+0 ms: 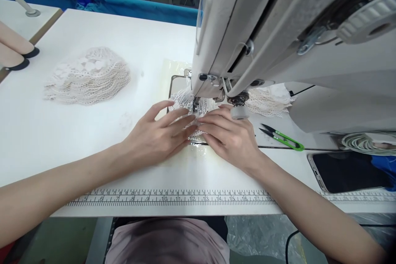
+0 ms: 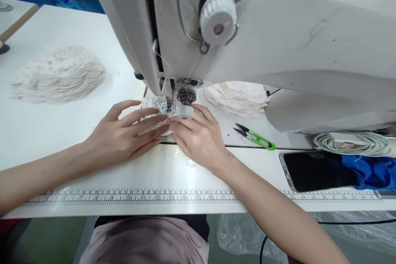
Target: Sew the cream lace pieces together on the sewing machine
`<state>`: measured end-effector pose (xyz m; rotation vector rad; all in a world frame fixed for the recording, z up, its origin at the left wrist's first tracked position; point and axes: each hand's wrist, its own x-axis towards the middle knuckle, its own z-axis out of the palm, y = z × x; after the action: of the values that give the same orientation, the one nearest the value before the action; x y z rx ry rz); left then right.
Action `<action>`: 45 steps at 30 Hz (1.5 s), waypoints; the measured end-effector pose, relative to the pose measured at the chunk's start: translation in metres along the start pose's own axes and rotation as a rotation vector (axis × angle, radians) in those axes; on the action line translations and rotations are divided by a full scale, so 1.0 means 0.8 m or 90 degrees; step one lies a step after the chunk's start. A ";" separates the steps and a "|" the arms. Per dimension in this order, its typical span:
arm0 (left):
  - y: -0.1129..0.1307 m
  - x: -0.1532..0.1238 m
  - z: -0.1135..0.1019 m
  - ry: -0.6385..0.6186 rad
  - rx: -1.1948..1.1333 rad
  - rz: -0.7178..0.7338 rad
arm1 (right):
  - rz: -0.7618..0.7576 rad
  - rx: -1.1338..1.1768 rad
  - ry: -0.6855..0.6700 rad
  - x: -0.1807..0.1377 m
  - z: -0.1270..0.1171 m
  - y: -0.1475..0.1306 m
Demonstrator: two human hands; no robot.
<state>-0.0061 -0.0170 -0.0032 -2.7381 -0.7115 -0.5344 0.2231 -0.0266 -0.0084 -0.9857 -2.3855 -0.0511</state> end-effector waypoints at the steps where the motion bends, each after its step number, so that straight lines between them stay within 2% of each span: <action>1: 0.003 -0.002 -0.002 0.003 0.022 0.013 | -0.018 -0.016 0.009 -0.001 -0.001 0.000; 7: 0.006 -0.001 -0.005 0.008 0.036 0.014 | -0.048 -0.054 0.021 -0.002 -0.002 0.001; 15: -0.001 0.002 -0.003 0.002 0.033 0.000 | -0.014 -0.050 0.008 0.000 0.000 0.002; 25: -0.017 0.011 0.008 -0.007 0.021 -0.026 | 0.034 -0.146 -0.015 0.008 0.008 0.009; 30: -0.015 0.007 0.007 0.002 0.039 -0.020 | 0.002 -0.156 -0.016 0.004 0.006 0.004; 34: -0.012 0.002 0.005 0.043 0.043 0.011 | -0.041 -0.177 -0.021 -0.002 0.002 -0.002; 45: -0.014 0.003 0.010 0.050 -0.010 -0.023 | -0.032 -0.172 -0.022 -0.002 0.001 -0.001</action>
<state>-0.0077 -0.0041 -0.0081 -2.7057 -0.7420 -0.6542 0.2231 -0.0284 -0.0096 -1.0531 -2.4795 -0.3870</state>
